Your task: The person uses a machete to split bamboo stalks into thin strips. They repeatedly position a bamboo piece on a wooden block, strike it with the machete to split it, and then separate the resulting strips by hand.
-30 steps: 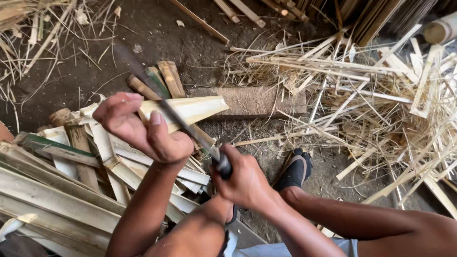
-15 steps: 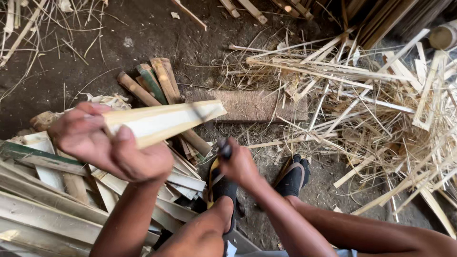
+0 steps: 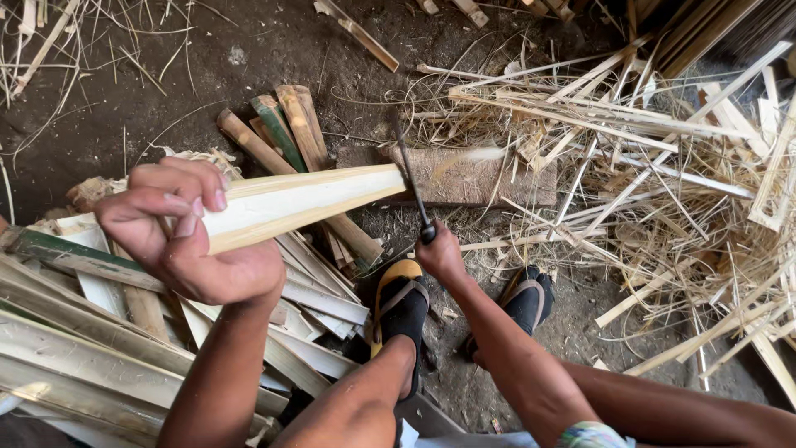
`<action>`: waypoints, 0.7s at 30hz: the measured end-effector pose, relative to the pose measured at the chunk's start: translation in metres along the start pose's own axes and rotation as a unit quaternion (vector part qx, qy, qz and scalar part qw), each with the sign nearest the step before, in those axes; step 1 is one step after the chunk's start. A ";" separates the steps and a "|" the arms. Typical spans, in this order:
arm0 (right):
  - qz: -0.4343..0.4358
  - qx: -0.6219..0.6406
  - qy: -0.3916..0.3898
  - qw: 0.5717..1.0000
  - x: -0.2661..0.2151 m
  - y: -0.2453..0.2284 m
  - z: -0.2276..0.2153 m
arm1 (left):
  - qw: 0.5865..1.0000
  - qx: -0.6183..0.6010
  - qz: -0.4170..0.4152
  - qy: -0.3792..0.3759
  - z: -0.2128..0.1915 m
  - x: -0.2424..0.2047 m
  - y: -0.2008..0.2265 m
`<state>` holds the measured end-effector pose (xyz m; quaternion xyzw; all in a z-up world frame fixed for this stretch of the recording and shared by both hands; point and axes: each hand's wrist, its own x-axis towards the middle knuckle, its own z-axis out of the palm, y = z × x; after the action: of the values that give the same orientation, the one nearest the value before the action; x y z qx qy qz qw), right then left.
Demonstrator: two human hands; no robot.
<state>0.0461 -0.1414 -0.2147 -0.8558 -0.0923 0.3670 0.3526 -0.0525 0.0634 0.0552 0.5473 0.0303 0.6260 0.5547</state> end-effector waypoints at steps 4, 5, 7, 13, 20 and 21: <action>-0.094 -0.042 0.023 0.994 -0.006 0.000 -0.012 | 0.999 -0.029 -0.007 -0.018 0.006 -0.001 0.002; -0.072 -0.039 -0.003 0.997 -0.017 -0.001 -0.013 | 1.000 -0.024 -0.015 -0.012 0.007 -0.002 0.001; -0.117 -0.048 0.004 0.992 -0.032 -0.003 -0.012 | 0.999 -0.029 -0.013 0.003 0.011 -0.002 -0.004; -0.085 -0.054 0.030 0.994 -0.027 -0.018 -0.032 | 0.998 0.044 0.027 0.021 0.019 -0.007 -0.002; -0.258 0.006 -0.078 0.963 -0.182 -0.116 -0.097 | 0.979 0.164 0.091 -0.083 0.042 -0.029 0.026; -0.290 0.025 -0.060 0.955 -0.189 -0.124 -0.095 | 0.976 0.167 0.103 -0.095 0.041 -0.032 0.027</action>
<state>-0.0098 -0.1802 0.0208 -0.7596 -0.3483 0.3024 0.4586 -0.0479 0.0066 0.0679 0.6892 0.0251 0.6111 0.3884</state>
